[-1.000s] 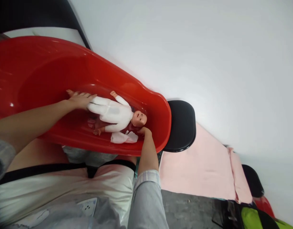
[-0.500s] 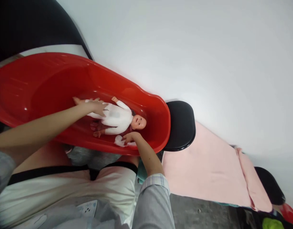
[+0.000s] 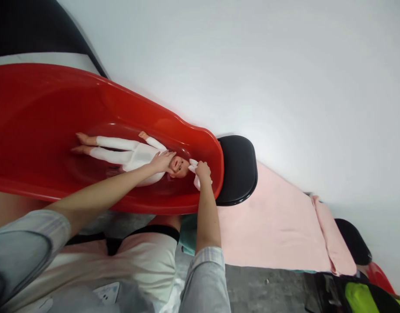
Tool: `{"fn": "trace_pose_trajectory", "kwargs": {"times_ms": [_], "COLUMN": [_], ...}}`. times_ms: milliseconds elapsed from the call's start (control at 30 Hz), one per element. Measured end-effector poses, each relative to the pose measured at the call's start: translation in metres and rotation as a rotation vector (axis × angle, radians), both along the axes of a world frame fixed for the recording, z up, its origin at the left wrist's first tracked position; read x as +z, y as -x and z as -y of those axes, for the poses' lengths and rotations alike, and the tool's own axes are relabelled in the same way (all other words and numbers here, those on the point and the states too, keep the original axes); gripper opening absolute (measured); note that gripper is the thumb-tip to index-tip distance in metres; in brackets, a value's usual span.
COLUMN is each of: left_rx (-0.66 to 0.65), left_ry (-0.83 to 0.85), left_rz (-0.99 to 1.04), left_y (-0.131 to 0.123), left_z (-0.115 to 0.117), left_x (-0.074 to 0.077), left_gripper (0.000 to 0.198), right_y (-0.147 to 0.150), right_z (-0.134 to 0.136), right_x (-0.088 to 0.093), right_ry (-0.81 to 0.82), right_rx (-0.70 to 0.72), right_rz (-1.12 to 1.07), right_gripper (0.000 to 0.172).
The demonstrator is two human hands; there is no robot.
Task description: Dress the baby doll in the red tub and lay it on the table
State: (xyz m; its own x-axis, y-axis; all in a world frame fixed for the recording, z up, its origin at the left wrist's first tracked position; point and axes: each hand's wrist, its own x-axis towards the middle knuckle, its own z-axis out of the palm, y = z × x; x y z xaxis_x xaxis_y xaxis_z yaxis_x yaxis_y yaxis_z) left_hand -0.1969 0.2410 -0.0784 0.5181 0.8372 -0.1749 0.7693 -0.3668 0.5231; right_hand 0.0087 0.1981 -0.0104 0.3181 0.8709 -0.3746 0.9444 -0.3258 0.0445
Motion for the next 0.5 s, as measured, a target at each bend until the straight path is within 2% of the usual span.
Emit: {"fn": "trace_pose_trajectory", "kwargs": {"times_ms": [100,233,300,400,500], "left_rx": [-0.028,-0.034,-0.009,0.012,0.013], "left_ry": [-0.022,-0.030,-0.034,-0.014,0.030], "left_rz": [0.031,0.097,0.127,0.149,0.138], "left_y": [0.000,0.004,0.004,0.002,0.001], "left_z": [0.002,0.000,0.000,0.001,0.003], "left_x": [-0.018,-0.036,-0.041,-0.043,-0.041], "left_gripper": [0.096,0.078,0.077,0.081,0.081], "right_y": [0.010,0.014,0.010,0.004,-0.002], "right_z": [-0.004,-0.020,-0.031,-0.049,-0.061], "right_x": [-0.018,-0.033,-0.037,-0.043,-0.055], "right_ry": [-0.068,0.060,0.110,0.142,0.150], "right_rx": [0.046,0.190,0.252,0.349,0.437], "right_rz": [-0.125,-0.204,-0.188,-0.190,-0.281], "right_gripper": [0.049,0.060,0.069,0.070,0.076]}}
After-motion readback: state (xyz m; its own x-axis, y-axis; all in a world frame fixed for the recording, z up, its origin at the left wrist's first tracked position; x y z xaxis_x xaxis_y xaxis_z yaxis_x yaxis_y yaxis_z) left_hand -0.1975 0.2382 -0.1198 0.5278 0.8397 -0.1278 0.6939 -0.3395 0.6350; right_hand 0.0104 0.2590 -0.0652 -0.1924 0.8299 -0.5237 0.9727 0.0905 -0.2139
